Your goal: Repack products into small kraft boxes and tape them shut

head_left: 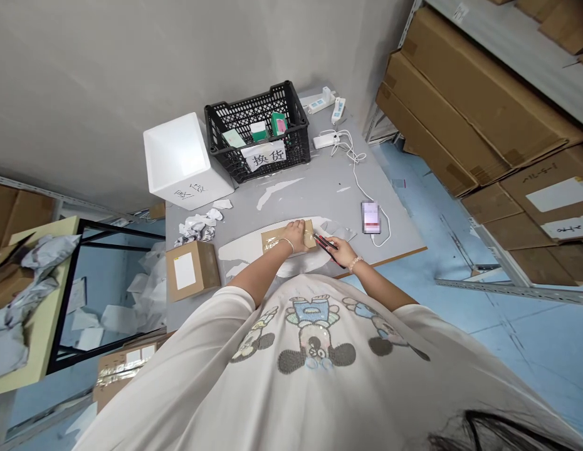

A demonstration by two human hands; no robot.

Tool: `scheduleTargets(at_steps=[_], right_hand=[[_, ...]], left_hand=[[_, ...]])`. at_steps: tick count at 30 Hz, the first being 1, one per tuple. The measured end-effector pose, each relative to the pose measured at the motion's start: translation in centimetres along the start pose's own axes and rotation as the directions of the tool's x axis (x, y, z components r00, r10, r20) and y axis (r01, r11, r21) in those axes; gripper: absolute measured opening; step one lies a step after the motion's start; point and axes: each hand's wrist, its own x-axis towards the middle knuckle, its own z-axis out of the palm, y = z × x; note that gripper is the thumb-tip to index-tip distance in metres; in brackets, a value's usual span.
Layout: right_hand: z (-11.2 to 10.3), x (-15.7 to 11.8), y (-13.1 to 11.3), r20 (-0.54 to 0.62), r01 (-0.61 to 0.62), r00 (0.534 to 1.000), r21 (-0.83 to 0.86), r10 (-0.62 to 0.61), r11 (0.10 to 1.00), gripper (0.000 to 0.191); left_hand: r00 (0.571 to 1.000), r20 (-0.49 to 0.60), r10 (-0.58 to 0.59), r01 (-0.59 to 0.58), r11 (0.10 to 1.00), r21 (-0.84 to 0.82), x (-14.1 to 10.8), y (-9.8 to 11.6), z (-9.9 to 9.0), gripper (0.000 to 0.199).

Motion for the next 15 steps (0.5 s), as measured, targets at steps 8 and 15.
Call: scheduleTargets(at_steps=[8, 15], right_hand=[[-1.1, -2.2, 1.1, 0.044, 0.070, 0.997, -0.047, -0.068, 0.996, 0.035], [-2.8, -1.9, 3.0, -0.335, -0.142, 0.935, -0.059, 0.114, 0.988, 0.048]], left_hand=[[1.000, 0.027, -0.009, 0.009, 1.000, 0.005, -0.1, 0.1, -0.3, 0.114], [0.881, -0.012, -0.473, 0.472, 0.881, -0.026, 0.5, -0.7, -1.5, 0.119]])
